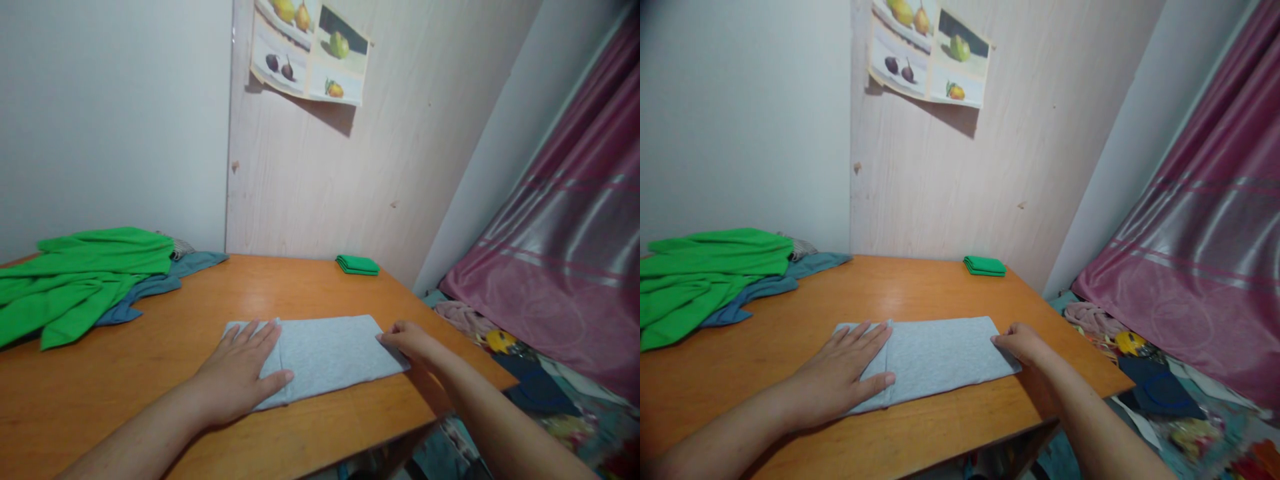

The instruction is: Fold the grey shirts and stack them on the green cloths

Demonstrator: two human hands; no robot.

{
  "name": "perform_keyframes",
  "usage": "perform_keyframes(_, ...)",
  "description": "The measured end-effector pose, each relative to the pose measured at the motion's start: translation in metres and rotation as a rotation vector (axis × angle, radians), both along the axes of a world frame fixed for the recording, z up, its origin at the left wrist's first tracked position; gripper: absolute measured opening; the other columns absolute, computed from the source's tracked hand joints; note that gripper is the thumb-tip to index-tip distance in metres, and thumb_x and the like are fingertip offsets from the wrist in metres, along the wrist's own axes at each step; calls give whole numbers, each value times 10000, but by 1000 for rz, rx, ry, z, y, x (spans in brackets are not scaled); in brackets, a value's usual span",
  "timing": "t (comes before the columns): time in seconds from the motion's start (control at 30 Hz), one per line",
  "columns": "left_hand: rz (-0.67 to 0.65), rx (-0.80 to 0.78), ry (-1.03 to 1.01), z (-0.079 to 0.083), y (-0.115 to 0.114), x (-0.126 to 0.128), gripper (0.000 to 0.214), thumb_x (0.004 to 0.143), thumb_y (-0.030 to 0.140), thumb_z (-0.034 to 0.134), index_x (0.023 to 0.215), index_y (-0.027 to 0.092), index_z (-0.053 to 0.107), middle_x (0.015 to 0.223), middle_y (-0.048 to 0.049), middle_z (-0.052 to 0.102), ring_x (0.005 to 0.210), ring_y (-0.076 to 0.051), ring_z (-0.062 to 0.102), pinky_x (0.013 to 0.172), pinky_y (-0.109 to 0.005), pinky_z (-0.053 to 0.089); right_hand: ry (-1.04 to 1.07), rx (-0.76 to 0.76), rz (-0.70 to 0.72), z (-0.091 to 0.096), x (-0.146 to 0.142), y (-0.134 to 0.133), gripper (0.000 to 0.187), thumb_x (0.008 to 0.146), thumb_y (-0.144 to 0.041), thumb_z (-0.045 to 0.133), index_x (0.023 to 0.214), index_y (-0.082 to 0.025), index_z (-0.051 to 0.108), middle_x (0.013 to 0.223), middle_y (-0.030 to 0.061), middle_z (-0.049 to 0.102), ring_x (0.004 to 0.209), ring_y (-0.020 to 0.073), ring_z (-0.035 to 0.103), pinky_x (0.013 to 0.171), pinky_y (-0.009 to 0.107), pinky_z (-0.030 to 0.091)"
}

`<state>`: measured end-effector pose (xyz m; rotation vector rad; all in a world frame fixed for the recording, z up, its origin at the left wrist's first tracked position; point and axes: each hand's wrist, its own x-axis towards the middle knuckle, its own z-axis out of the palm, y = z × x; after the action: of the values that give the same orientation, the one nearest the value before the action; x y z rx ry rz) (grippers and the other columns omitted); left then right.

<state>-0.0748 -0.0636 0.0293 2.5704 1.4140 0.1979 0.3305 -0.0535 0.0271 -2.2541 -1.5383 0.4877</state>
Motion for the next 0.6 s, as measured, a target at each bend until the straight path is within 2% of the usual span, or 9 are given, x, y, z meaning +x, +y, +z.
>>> perform_keyframes(0.2, 9, -14, -8, 4, -2, 1, 963, 859, 840, 275, 1571, 192, 258, 1629, -76, 162, 1512, -361, 103, 1210, -585, 72, 47, -107, -14, 2, -6, 9, 242, 672, -358, 796, 692, -166, 650, 622, 18, 624, 577, 146, 541, 496, 245, 296)
perform_keyframes(0.4, 12, -28, -2, 6, -4, 3, 973, 859, 844, 246, 1575, 186, 242, 1631, -73, 145, 1512, -360, 99, 1212, -585, 69, 197, -190, -12, 2, -11, 16, 156, 689, -275, 728, 634, -164, 634, 609, 25, 635, 537, 150, 559, 465, 245, 320)
perform_keyframes(0.6, 13, -43, -12, 9, -7, 3, 960, 864, 833, 250, 1578, 192, 240, 1632, -72, 147, 1512, -359, 96, 1212, -581, 69, 373, -174, -27, 7, -18, 9, 73, 704, -255, 650, 685, -194, 615, 623, 15, 649, 553, 155, 590, 457, 237, 369)
